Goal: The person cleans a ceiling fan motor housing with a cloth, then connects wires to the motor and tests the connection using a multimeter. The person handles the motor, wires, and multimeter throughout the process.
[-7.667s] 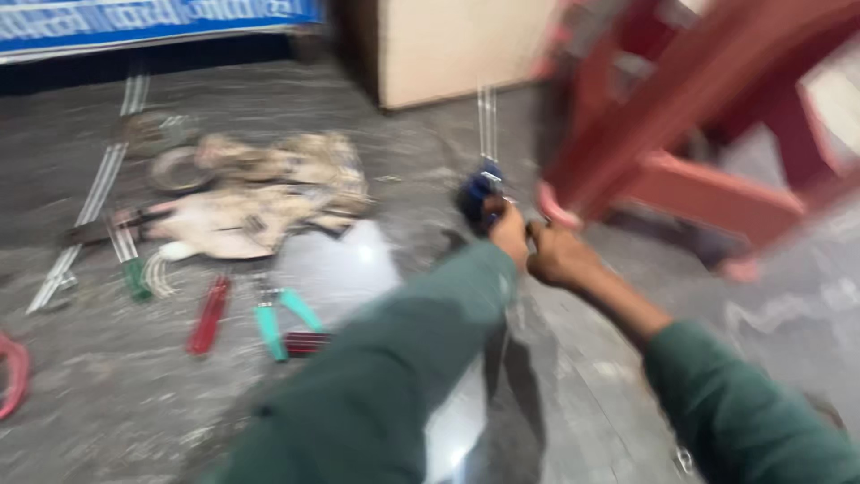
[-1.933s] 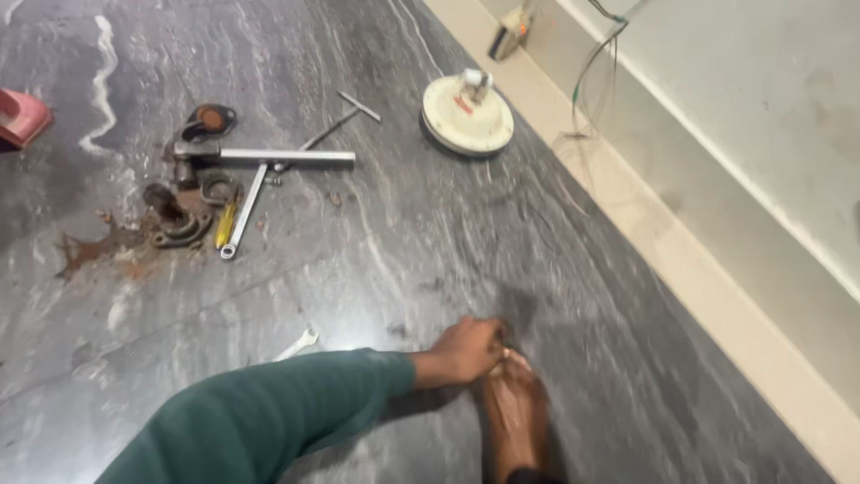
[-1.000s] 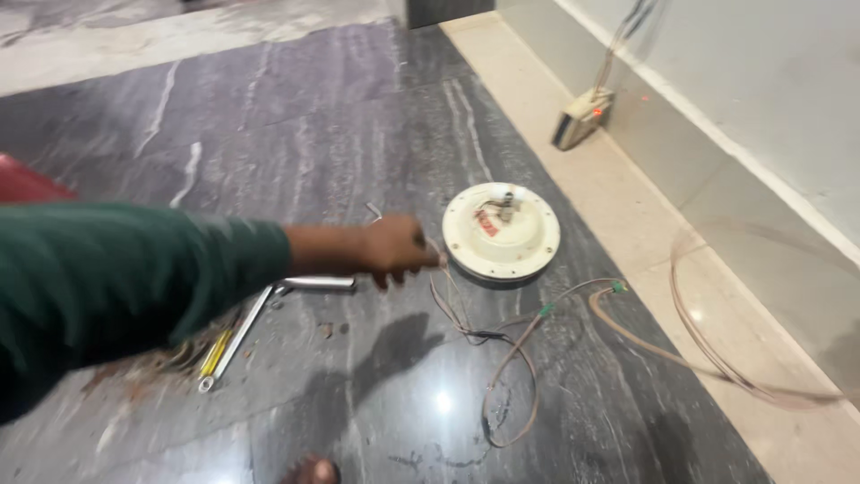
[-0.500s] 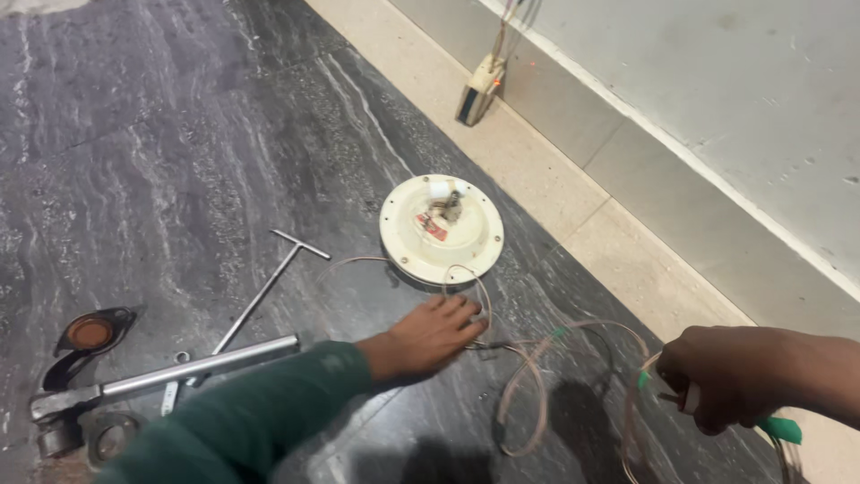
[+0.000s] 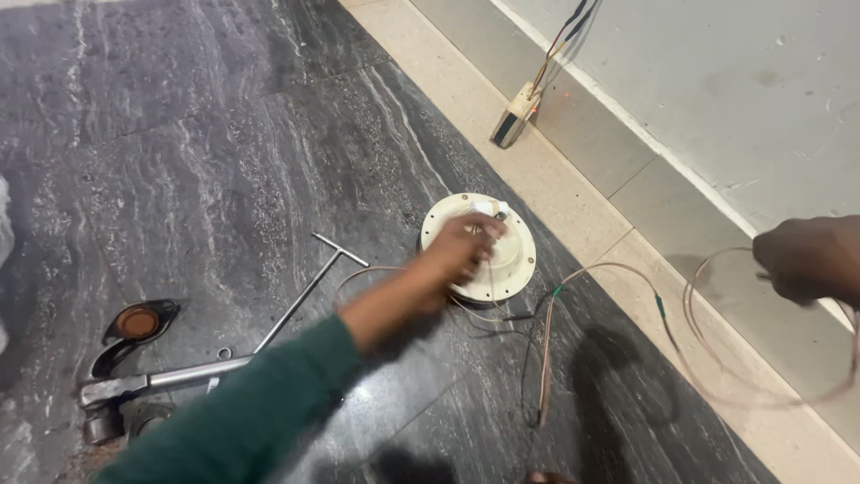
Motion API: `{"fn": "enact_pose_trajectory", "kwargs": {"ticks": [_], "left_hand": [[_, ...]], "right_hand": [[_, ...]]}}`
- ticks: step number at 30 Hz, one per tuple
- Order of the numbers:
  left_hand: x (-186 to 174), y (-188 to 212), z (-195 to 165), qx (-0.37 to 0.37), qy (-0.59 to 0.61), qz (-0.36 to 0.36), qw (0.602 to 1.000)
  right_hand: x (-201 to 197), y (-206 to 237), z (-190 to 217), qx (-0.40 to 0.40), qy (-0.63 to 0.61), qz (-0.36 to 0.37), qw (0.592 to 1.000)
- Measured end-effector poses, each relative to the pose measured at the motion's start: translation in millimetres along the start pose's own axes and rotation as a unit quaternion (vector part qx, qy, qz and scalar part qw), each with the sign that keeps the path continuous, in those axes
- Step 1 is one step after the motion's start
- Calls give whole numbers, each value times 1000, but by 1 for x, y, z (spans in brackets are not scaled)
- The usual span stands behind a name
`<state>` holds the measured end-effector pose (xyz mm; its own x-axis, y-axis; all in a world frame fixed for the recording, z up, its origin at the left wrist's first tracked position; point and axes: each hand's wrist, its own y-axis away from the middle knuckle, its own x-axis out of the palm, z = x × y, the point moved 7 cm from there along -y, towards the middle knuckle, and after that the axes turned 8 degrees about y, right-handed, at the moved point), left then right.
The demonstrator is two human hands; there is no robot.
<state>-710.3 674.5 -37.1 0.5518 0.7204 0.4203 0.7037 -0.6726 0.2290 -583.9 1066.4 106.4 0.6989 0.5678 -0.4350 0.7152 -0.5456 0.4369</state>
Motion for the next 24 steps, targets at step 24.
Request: {"fn": "enact_pose_trajectory", "kwargs": {"ticks": [24], "left_hand": [[5,51,-58,-45,-737,189,648]], "right_hand": [[-217,-21,289,-435,-516,-320,665]]}}
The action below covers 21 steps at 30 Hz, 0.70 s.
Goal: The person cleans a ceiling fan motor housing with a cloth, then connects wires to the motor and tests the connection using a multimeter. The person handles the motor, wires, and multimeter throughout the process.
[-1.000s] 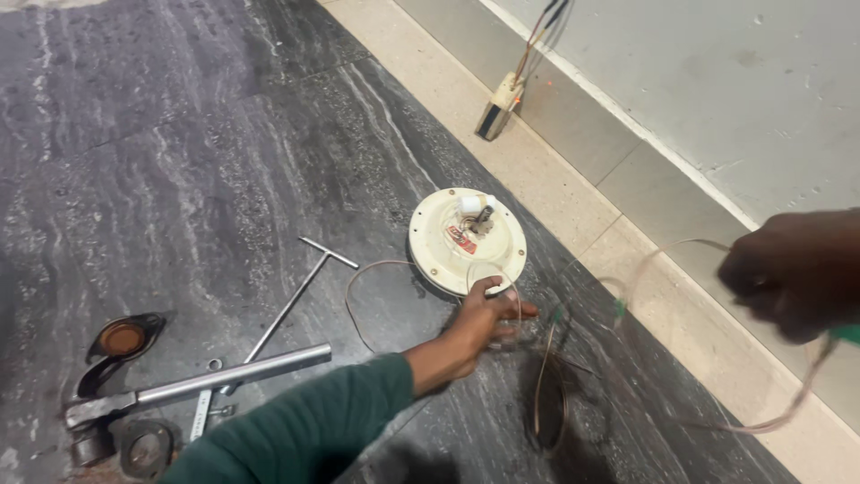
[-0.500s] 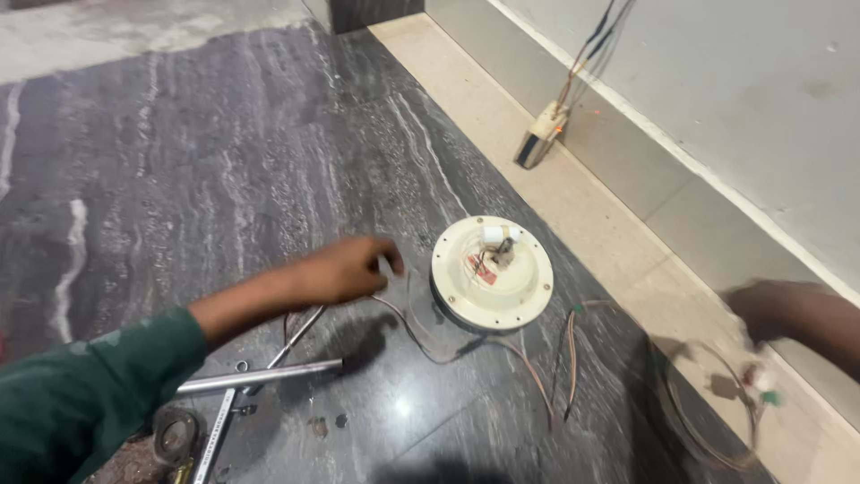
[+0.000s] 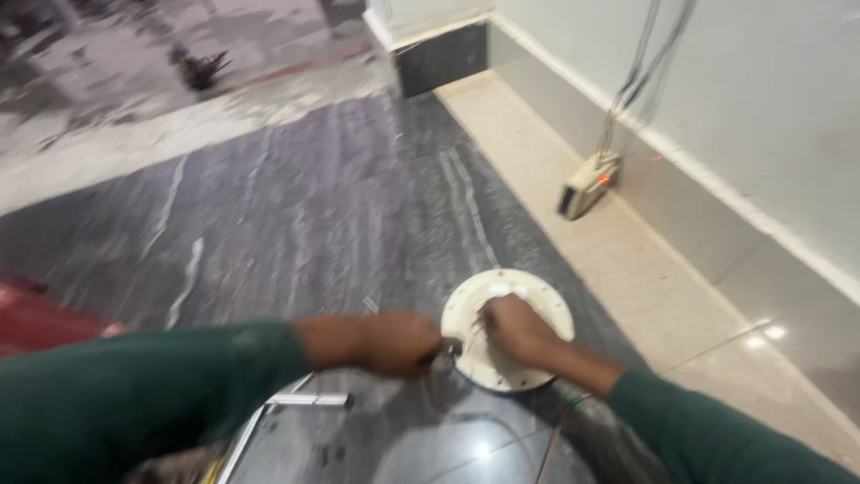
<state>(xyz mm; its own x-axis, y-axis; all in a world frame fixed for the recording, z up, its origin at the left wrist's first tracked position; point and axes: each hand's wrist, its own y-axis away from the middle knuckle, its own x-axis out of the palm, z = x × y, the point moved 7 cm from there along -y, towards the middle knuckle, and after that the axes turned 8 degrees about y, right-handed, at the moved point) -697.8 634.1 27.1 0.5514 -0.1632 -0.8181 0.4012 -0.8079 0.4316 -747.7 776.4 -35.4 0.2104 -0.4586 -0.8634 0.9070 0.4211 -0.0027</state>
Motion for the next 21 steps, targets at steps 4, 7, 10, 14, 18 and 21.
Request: {"fn": "enact_pose_trajectory", "kwargs": {"ticks": [4,7,10,14,18,21], "left_hand": [[4,-34,30,-43,100,-151,983],[36,-58,44,-42,130,-139,981],[60,-69,47,-3,108,-97,989],[69,-64,39,35,106,-97,989],[42,-57,38,41,148,-259,954],[19,-52,37,106,146,-372,911]], "right_hand": [[-26,0,-25,57,-35,-7,998],[-48,-9,-54,106,-99,-58,988],[-54,-20,-78,211,-156,-39,964],[-58,-30,-77,250,-110,-43,961],[-55,-44,-80,219,39,-43,974],[-46,-57,-95,206,108,-52,971]]}}
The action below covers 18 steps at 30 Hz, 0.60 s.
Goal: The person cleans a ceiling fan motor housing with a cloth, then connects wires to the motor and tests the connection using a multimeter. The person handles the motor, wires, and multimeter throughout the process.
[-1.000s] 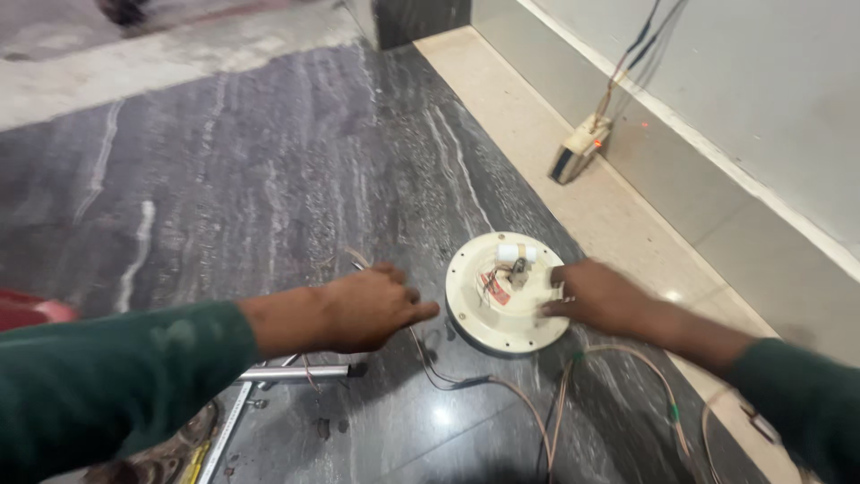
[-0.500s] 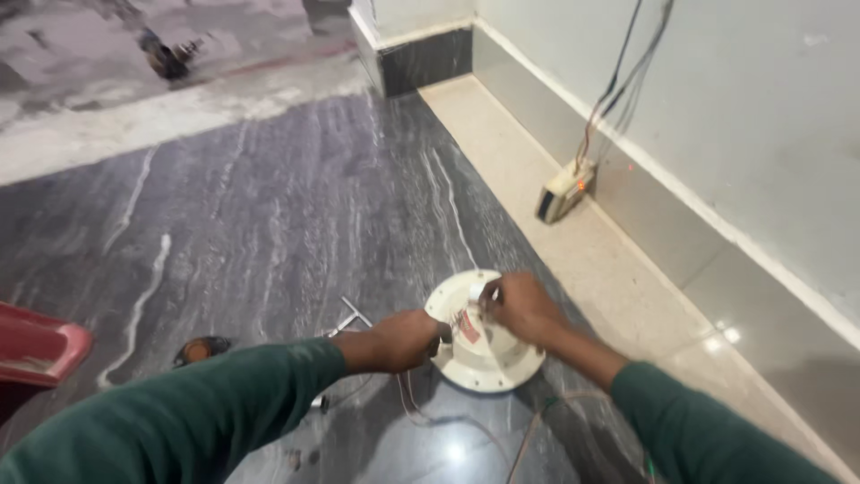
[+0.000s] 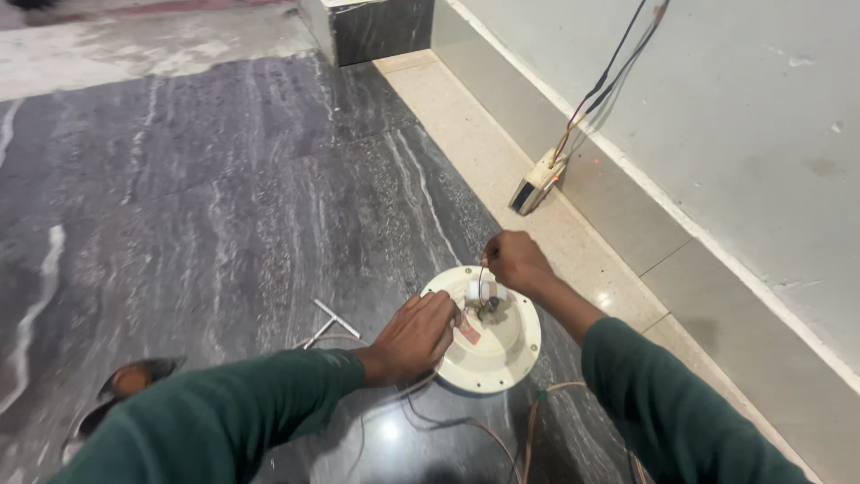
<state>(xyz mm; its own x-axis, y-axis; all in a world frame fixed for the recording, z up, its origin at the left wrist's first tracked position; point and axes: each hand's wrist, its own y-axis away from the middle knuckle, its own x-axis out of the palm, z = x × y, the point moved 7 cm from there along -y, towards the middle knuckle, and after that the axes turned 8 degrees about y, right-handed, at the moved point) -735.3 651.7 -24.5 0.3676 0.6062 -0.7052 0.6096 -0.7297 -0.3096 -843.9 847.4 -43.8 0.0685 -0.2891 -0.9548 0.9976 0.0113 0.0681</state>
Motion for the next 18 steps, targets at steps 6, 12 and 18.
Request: {"fn": "enact_pose_trajectory", "kwargs": {"ticks": [6,12,18], "left_hand": [[-18,-15,12,106,54,-30,992],[2,-35,20,148,37,131,979],[-2,-74,18,148,-8,169,974]], "right_hand": [[11,-9,-19,-4,30,28,999],[-4,-8,-22,-13,40,40,998],[5,-2,-26,28,-59,62,996]]}}
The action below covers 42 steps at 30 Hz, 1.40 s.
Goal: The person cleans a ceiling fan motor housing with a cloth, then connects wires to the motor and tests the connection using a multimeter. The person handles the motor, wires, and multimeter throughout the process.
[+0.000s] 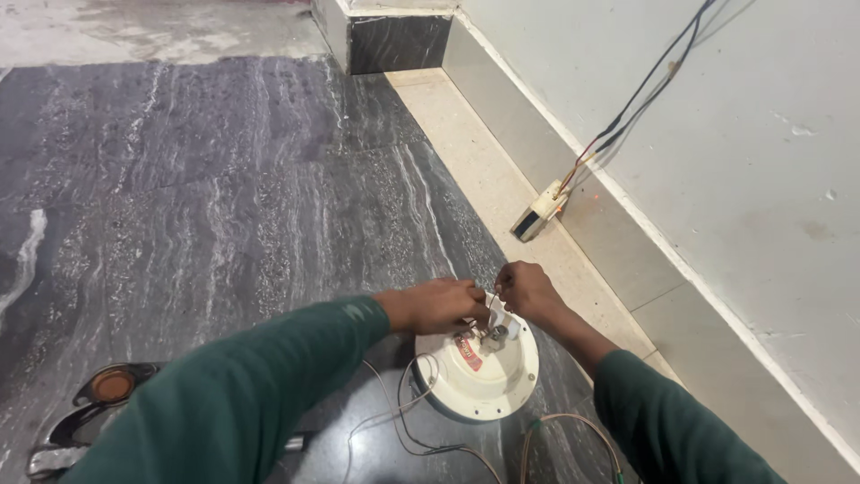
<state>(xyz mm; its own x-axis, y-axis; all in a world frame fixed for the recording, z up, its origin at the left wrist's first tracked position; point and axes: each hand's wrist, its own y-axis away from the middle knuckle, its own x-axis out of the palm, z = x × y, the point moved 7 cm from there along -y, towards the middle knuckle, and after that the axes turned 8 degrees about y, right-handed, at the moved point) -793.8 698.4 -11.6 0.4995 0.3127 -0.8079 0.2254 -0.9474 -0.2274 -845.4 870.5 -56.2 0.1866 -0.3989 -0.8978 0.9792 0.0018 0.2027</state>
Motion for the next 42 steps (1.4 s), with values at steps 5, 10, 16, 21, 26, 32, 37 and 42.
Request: {"fn": "enact_pose_trajectory", "kwargs": {"ticks": [5,10,16,21,26,32,37,42], "left_hand": [[-13,-8,0,26,-13,-23,999],[-10,-17,23,-152,135,-102,974],[20,-18,58,-298,241,-215,898],[44,-5,91,-369,300,-303,826],[40,-9,100,-412,222,-257,846],[34,-15,94,-409,225,-212,859],[34,0,95,-338,308,-253,853],[30,6,91,-318,308,-262,858]], "right_hand": [[-17,26,18,-16,41,-29,999],[-52,69,64,-161,77,-152,972],[-46,69,49,-134,82,-31,987],[-32,60,27,-144,90,-7,985],[-30,59,31,-185,127,-10,974],[-33,48,44,-207,146,22,967],[-30,48,37,-193,93,23,976],[-28,50,28,-159,60,57,984]]}}
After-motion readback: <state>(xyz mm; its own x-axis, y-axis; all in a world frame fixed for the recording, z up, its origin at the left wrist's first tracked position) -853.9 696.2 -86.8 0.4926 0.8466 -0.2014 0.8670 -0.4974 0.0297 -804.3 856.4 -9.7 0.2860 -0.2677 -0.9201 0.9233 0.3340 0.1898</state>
